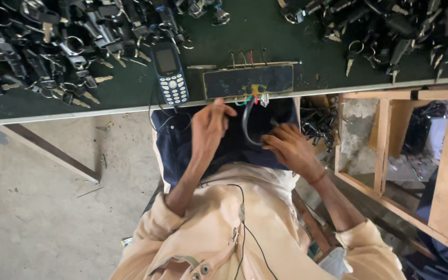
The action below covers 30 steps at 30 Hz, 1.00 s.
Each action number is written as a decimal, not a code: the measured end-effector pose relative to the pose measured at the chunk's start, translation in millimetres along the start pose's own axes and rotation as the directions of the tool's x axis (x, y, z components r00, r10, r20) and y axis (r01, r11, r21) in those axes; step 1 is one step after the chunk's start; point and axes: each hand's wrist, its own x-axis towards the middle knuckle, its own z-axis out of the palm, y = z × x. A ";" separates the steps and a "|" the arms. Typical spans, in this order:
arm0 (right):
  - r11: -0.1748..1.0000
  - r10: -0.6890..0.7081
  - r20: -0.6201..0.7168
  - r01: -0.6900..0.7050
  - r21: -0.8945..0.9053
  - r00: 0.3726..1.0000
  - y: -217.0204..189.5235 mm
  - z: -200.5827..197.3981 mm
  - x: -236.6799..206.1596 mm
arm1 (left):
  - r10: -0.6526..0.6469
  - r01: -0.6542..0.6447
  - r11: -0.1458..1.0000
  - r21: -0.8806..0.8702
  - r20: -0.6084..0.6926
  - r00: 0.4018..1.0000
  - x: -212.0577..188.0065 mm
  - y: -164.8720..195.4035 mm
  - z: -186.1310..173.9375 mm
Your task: The person sits at a workbench covered with black power cables and connectors. They pick up a cable, twist its exposed wires together, use a green-handled tool to trim or crimp the wire ends, attach a connector, and place the finished cable aside, repeating this with successive cables.
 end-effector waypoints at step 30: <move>0.907 -0.022 0.198 0.103 -0.408 0.980 -22.3 -106.1 -59.6 | 0.587 -0.890 0.398 0.223 0.683 0.434 -62.4 56.0 29.1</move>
